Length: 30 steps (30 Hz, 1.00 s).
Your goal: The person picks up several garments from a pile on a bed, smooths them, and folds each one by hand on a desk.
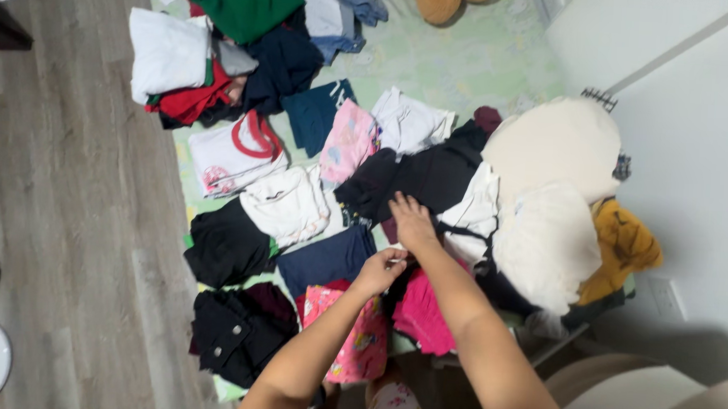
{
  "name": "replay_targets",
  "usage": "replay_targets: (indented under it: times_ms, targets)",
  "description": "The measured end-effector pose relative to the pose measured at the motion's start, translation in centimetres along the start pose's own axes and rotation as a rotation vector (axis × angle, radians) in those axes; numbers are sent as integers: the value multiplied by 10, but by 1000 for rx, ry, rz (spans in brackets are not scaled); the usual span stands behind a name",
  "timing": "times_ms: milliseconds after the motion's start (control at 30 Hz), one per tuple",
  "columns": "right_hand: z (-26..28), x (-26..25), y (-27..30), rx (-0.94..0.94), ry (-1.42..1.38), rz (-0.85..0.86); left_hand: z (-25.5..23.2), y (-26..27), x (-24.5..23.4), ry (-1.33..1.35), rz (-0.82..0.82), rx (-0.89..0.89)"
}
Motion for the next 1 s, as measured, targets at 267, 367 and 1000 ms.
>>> replay_targets:
  times_ms: [267, 367, 1000]
  targets:
    - [-34, -1, -32, -184, 300, 322, -8, -47, -7, -22, -92, -78]
    - [-32, -21, -20, -116, 316, 341, -19, -43, -8, -29, -130, -100]
    - [-49, -99, 41, 385, -426, -388, -161, -43, -83, 722, -509, 127]
Point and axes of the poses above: each hand's wrist, its own y-axis away from the middle knuckle, its own x-axis out of the palm, z = x × y, the point moved 1 cm from there along -y, towards the middle knuckle, and after that the axes turned 14 degrees about -x, right-handed, at the moved point
